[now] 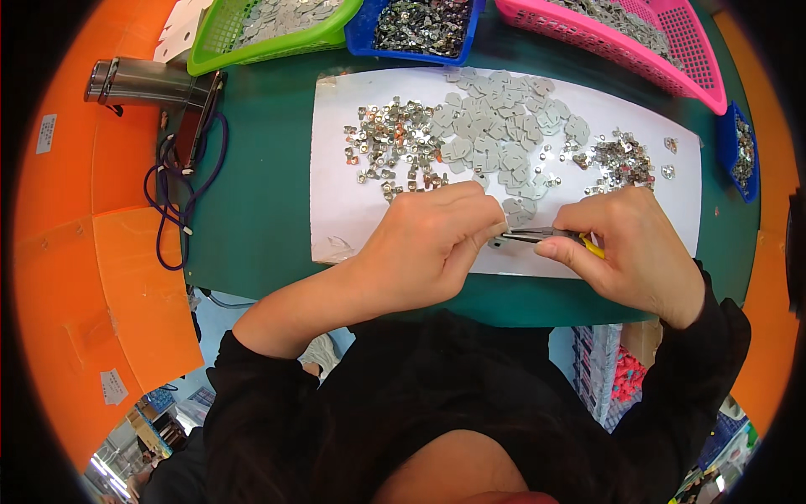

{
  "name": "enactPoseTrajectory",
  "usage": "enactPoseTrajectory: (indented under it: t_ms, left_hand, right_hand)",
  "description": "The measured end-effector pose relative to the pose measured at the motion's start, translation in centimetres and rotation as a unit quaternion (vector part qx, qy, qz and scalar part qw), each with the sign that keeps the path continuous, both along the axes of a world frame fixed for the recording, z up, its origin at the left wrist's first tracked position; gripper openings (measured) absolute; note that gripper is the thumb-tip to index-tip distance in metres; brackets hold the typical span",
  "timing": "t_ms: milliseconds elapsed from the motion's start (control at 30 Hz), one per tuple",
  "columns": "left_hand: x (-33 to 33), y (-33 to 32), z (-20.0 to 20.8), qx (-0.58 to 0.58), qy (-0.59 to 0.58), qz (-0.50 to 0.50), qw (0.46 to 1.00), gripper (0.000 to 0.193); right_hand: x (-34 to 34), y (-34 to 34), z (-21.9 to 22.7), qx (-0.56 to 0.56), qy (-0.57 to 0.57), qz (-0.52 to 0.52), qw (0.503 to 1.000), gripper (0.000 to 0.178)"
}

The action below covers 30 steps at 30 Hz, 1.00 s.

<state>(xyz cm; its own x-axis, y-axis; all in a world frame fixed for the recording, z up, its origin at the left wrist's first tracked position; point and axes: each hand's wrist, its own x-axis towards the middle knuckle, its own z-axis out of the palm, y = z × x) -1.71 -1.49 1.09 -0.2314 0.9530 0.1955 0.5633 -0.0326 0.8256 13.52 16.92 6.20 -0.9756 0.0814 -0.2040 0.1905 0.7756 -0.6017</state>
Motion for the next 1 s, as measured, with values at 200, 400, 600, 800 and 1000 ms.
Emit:
enactPoseTrajectory:
  t_ms: [200,400,600,800,1000]
  left_hand:
    - [0.0,0.0,0.0,-0.004,0.001,-0.008,1.0,0.006]
    - [0.0,0.1,0.3,-0.022,-0.01,-0.021,0.999,0.006]
    - [0.2,-0.3,0.6,-0.138,-0.127,0.01,0.982,0.01]
    - [-0.3,0.4,0.3,-0.059,-0.088,0.012,0.994,0.009]
    - [-0.7,0.0,-0.2,0.014,-0.075,0.041,0.996,0.009]
  right_hand:
    - [0.0,0.1,-0.4,-0.058,-0.006,-0.006,0.998,0.025]
    - [0.5,-0.1,-0.7,-0.076,0.0,-0.007,0.997,0.026]
    - [0.3,-0.7,-1.9,-0.14,-0.039,-0.033,0.989,0.025]
    - [1.1,-0.8,-2.1,0.009,0.077,-0.045,0.996,0.019]
    - [1.6,-1.1,-2.5,0.069,0.176,-0.093,0.978,0.027]
